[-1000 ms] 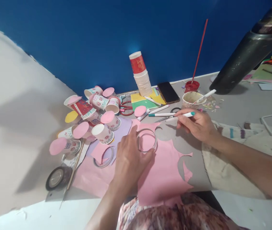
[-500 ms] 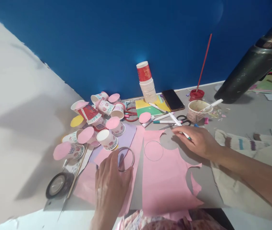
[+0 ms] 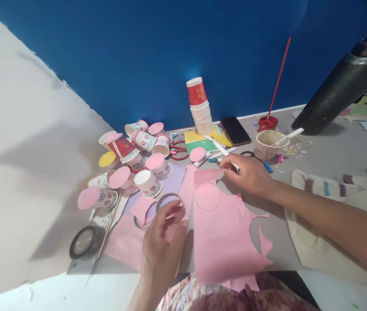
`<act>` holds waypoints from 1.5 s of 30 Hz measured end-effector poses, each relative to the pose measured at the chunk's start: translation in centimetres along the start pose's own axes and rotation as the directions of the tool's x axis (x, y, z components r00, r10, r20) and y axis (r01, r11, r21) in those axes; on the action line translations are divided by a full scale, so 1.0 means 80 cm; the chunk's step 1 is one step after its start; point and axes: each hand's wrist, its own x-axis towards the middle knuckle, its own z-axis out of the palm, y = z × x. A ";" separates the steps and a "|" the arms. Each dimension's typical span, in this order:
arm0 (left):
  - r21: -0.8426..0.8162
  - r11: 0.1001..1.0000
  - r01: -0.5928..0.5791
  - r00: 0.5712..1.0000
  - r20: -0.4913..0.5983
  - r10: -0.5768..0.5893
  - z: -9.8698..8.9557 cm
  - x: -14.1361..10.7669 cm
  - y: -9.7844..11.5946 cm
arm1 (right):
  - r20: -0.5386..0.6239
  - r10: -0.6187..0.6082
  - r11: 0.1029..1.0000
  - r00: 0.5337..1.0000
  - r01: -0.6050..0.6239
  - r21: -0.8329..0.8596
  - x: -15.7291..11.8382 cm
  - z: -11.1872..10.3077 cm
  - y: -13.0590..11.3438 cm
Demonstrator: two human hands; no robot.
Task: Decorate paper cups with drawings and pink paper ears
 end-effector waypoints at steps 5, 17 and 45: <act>-0.245 0.955 0.169 0.958 0.270 -0.101 0.021 0.038 0.026 | -0.313 0.040 0.959 0.949 0.051 0.279 0.005 -0.020 0.005; -0.167 0.964 0.205 0.959 0.231 -0.163 0.019 0.094 0.056 | 0.002 -0.101 0.995 0.995 0.101 0.007 -0.006 -0.080 0.024; -0.231 0.948 0.219 0.966 0.189 -0.177 0.006 0.129 0.033 | 0.373 0.114 0.816 0.921 0.127 -0.564 0.041 -0.021 0.019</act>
